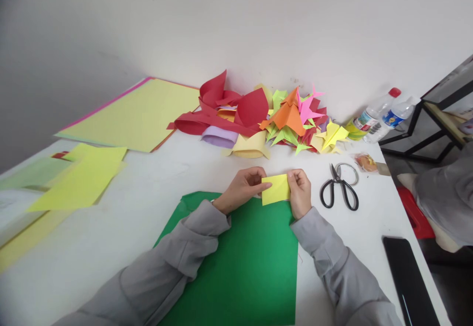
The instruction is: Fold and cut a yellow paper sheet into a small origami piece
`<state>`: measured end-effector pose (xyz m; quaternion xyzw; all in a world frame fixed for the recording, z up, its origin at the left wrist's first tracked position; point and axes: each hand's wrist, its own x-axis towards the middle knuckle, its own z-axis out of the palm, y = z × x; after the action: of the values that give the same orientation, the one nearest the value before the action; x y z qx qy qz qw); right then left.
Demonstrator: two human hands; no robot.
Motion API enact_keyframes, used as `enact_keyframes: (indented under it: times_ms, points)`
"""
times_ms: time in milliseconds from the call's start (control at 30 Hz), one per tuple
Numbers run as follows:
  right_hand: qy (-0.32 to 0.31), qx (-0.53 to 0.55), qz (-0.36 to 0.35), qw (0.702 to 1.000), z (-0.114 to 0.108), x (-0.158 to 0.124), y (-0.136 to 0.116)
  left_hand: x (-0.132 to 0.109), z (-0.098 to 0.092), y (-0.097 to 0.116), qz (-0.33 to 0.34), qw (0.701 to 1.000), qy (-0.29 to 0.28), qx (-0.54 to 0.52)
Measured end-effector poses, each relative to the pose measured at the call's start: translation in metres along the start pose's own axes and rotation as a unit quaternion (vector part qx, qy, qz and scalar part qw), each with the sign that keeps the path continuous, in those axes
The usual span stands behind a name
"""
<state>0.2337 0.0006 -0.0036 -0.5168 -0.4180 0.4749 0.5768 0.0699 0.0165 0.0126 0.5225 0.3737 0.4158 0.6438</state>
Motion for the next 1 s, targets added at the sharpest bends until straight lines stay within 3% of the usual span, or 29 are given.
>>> enact_keyframes:
  times_ms: [300,533,767,1000]
  points:
    - [-0.119,-0.115,-0.022,0.986,0.0032,-0.0063,-0.0067,-0.0001,-0.0014,0.0043,0.021,0.994,-0.086,0.067]
    - [-0.118,-0.116,-0.023,0.986,0.0036,-0.0055,-0.0078,-0.0010,-0.0021,0.0071,0.018,0.995,-0.076,0.060]
    - [-0.176,-0.128,0.000,0.976,0.0018,-0.0067,-0.0034,-0.0003,-0.0025,0.0078,0.009,0.993,-0.083,0.089]
    - [-0.195,-0.143,-0.026,0.970,0.0019,-0.0075,-0.0058,-0.0008,-0.0047,0.0088,-0.010,0.997,-0.044,0.055]
